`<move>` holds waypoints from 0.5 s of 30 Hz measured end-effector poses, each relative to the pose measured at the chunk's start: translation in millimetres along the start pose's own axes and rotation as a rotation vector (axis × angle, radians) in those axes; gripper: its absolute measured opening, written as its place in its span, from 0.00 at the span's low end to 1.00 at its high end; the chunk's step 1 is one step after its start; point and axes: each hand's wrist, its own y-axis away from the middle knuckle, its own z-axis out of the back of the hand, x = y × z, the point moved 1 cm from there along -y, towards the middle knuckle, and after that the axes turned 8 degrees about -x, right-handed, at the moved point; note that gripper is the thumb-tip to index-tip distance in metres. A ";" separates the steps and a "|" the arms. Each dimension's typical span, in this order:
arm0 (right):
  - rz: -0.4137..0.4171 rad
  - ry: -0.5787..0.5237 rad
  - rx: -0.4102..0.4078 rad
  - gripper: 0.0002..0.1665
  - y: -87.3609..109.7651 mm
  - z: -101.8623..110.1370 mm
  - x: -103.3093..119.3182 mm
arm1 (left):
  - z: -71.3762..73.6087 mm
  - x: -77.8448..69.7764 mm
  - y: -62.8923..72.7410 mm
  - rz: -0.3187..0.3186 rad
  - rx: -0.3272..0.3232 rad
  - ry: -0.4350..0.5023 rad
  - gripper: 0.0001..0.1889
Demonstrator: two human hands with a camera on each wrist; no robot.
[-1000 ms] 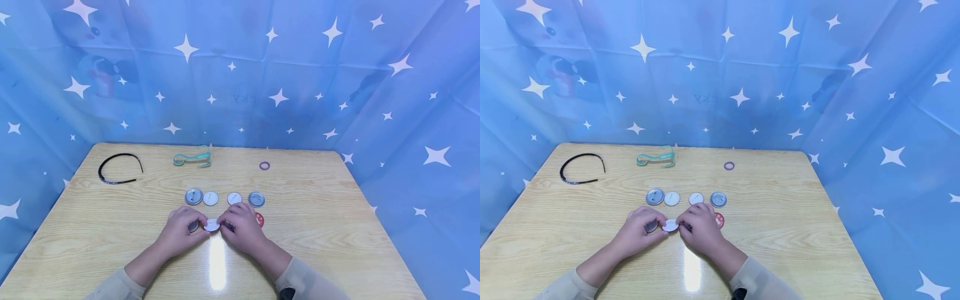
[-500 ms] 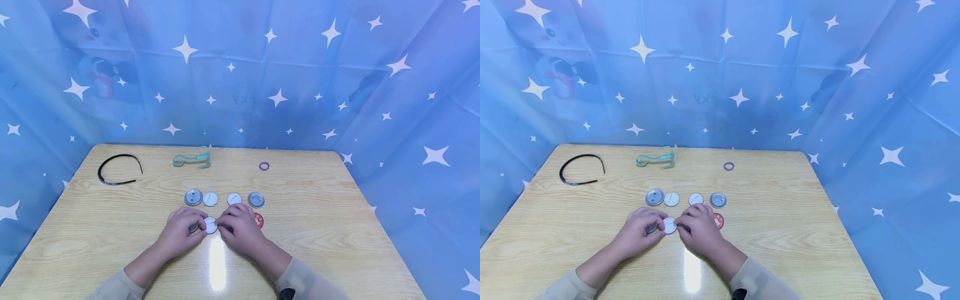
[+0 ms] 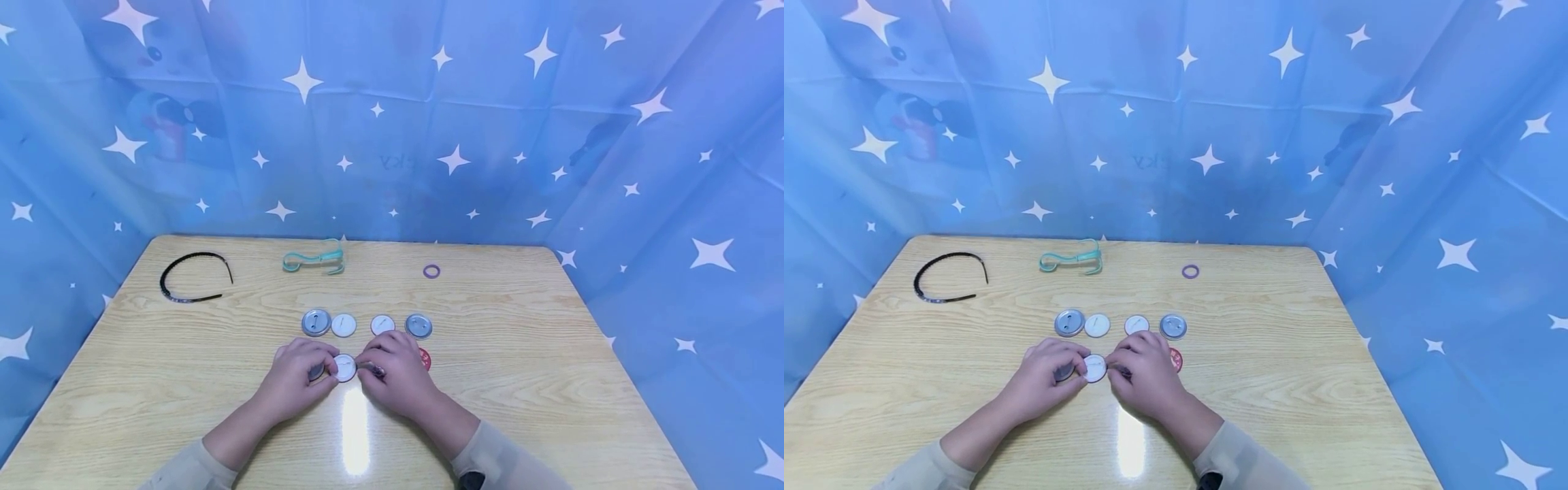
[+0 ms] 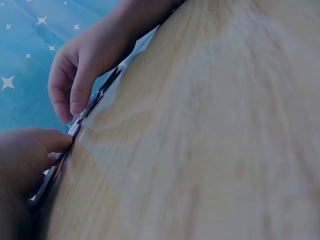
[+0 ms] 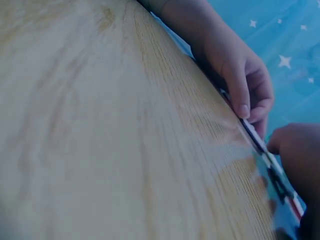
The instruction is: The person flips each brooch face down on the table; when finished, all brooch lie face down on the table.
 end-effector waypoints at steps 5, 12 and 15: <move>0.001 0.007 -0.026 0.07 3.8 1.7 -4.6 | 1.1 1.5 2.7 -0.011 -0.033 -0.016 0.14; -0.020 -0.021 -0.100 0.08 16.4 14.6 -23.4 | -6.7 -2.4 -3.7 -0.067 -0.051 -0.047 0.17; -0.053 -0.024 -0.109 0.09 19.1 19.6 -31.5 | -13.5 -7.4 -10.5 -0.103 -0.026 -0.095 0.18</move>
